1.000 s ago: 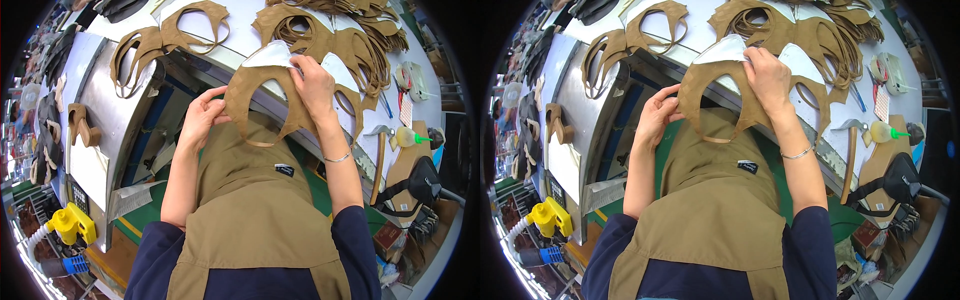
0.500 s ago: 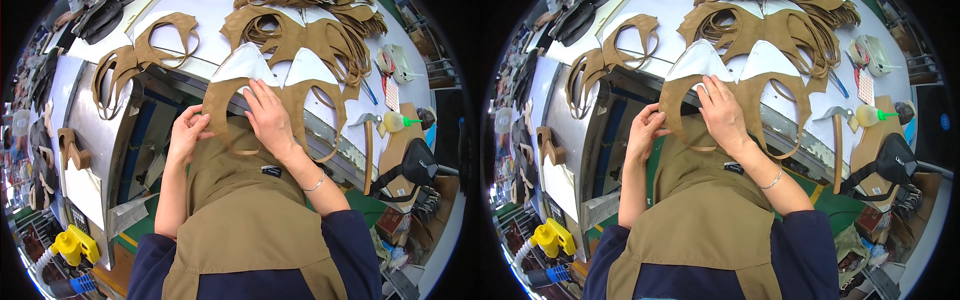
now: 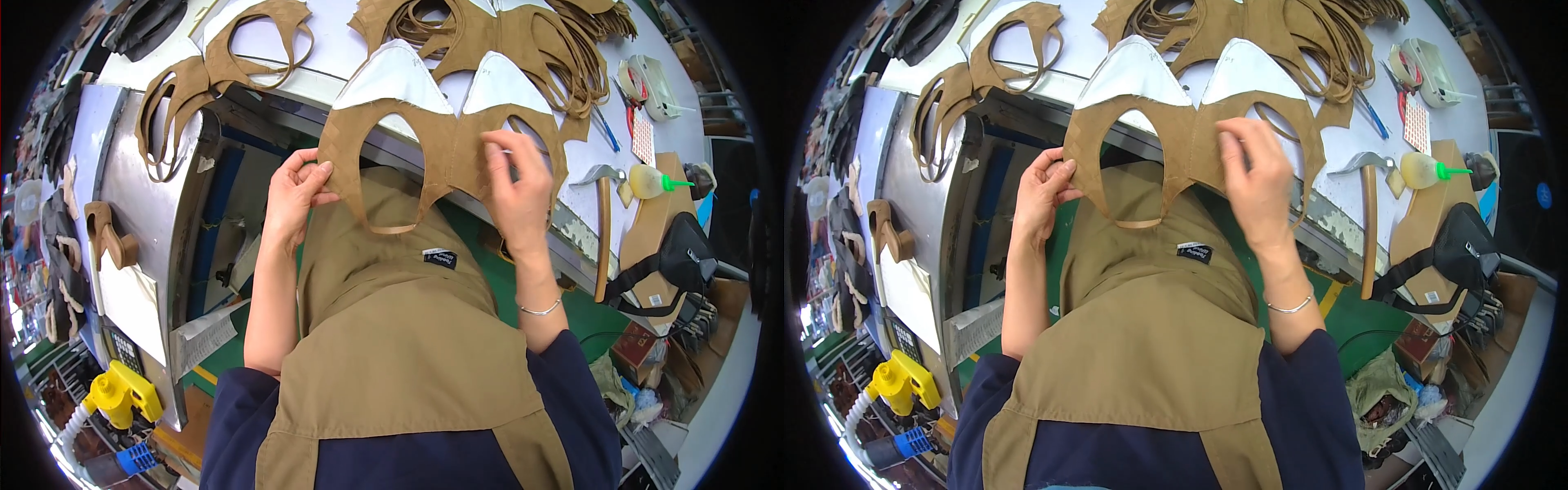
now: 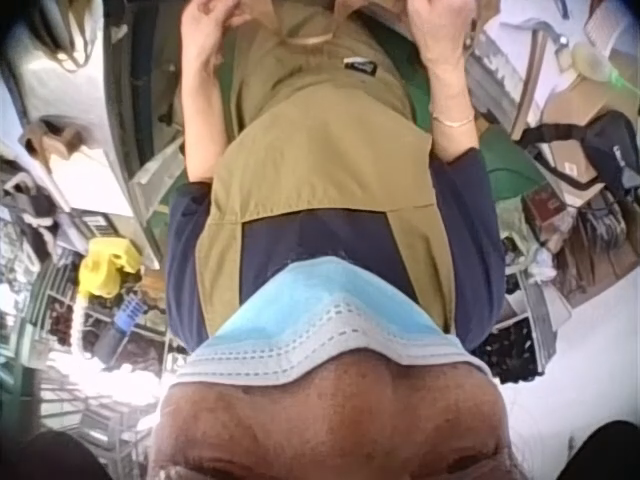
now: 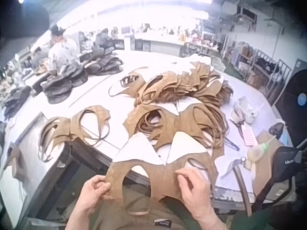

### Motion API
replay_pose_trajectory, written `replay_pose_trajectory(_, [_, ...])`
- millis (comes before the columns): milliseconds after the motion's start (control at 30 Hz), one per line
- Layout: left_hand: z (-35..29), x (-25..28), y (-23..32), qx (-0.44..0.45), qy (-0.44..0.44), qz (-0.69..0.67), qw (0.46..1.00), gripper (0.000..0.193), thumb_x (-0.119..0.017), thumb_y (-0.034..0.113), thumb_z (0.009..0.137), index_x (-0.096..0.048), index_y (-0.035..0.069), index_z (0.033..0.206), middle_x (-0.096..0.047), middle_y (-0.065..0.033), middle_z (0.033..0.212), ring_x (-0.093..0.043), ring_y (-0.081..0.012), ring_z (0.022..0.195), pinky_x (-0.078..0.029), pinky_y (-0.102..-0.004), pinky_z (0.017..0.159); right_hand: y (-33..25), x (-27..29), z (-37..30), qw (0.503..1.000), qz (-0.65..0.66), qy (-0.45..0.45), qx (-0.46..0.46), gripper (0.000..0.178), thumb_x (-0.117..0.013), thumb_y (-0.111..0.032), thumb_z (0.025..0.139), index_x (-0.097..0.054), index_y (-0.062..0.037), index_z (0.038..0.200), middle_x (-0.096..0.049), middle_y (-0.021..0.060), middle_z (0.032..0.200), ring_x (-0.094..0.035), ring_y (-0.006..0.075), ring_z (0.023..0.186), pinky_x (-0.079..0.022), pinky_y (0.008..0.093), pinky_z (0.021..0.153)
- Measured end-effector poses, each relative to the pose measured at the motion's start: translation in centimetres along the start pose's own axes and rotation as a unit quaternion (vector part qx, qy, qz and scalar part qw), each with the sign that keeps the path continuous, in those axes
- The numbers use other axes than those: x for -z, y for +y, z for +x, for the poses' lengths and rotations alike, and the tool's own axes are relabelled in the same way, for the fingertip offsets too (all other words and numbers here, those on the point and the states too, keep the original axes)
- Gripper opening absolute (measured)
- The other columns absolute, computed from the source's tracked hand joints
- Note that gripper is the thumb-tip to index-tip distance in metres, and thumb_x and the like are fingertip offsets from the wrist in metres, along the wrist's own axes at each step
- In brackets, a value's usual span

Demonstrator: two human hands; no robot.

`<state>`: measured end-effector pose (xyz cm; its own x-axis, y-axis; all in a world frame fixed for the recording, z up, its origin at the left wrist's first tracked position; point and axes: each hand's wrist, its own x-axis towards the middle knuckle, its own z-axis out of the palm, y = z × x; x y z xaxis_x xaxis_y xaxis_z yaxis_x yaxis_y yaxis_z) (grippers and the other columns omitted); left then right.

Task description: Inspecting and assembling shoe components, applying lining and tape to leather parts.

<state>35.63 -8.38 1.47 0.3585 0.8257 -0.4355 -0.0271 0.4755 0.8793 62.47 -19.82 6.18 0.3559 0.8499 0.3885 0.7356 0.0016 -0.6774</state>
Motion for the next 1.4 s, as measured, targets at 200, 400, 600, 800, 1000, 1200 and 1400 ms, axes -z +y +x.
replay_pose_trajectory(200, [0.0,0.0,0.1,0.003,-0.001,0.003,1.000,0.021,-0.063,0.010,0.094,-0.058,0.002,0.112,-0.068,-0.0024,0.083,-0.063,-0.0072,0.066,-0.055,-0.0223,0.059,1.3,2.1,-1.1,0.986,0.065,0.002,-0.151,0.013,-0.055,-0.008,0.095,-0.062,0.0013,0.100,-0.067,0.0104,0.085,-0.064,0.0146,0.069,-0.052,0.0275,0.062])
replay_pose_trajectory(400, [-0.2,-0.3,0.1,0.001,-0.004,0.002,1.000,0.023,-0.061,0.010,0.095,-0.056,0.000,0.115,-0.068,-0.0039,0.083,-0.064,-0.0084,0.065,-0.056,-0.0232,0.057,0.6,3.3,-2.7,0.964,0.069,-0.055,-0.250,0.015,-0.055,-0.012,0.096,-0.062,0.0015,0.096,-0.066,0.0083,0.075,-0.065,0.0139,0.066,-0.053,0.0273,0.061])
replay_pose_trajectory(600, [0.1,-0.3,-0.4,0.000,0.007,0.005,1.000,0.025,-0.060,0.010,0.095,-0.055,0.000,0.117,-0.066,-0.0043,0.084,-0.064,-0.0102,0.066,-0.056,-0.0243,0.058,0.4,3.4,-3.9,0.962,0.056,-0.096,-0.248,0.015,-0.058,-0.013,0.094,-0.062,0.0020,0.093,-0.067,0.0105,0.074,-0.067,0.0169,0.067,-0.053,0.0297,0.062])
replay_pose_trajectory(800, [0.6,-0.4,-1.0,0.001,0.017,0.032,0.999,0.026,-0.060,0.011,0.095,-0.055,0.001,0.118,-0.065,-0.0028,0.083,-0.062,-0.0096,0.071,-0.059,-0.0273,0.062,0.0,3.0,-4.3,0.969,0.023,-0.115,-0.219,0.015,-0.066,-0.010,0.088,-0.061,0.0011,0.096,-0.069,0.0146,0.077,-0.069,0.0230,0.070,-0.054,0.0321,0.065])
replay_pose_trajectory(1000, [1.1,-0.3,-1.6,0.003,0.028,0.047,0.998,0.027,-0.059,0.015,0.096,-0.055,0.004,0.120,-0.066,-0.0014,0.087,-0.063,-0.0095,0.077,-0.059,-0.0295,0.067,0.4,2.7,-4.4,0.966,0.037,-0.122,-0.225,0.018,-0.068,-0.008,0.086,-0.057,-0.0002,0.098,-0.068,0.0127,0.078,-0.069,0.0222,0.071,-0.054,0.0311,0.065])
replay_pose_trajectory(1200, [1.1,-0.6,-1.0,0.008,0.038,0.045,0.998,0.030,-0.060,0.013,0.095,-0.054,0.002,0.123,-0.063,-0.0024,0.090,-0.060,-0.0101,0.080,-0.059,-0.0302,0.068,0.4,2.3,-4.1,0.962,0.046,-0.135,-0.232,0.019,-0.068,-0.005,0.085,-0.057,-0.0005,0.099,-0.067,0.0116,0.078,-0.067,0.0204,0.070,-0.053,0.0304,0.064])
replay_pose_trajectory(1400, [2.2,-1.9,0.7,-0.068,0.037,0.070,0.995,0.027,-0.063,0.008,0.092,-0.057,0.003,0.117,-0.063,-0.0010,0.085,-0.060,-0.0079,0.077,-0.054,-0.0241,0.060,0.3,1.9,-4.6,0.964,0.071,-0.103,-0.236,0.023,-0.068,-0.002,0.085,-0.056,-0.0011,0.104,-0.064,0.0083,0.078,-0.063,0.0148,0.069,-0.051,0.0279,0.062])
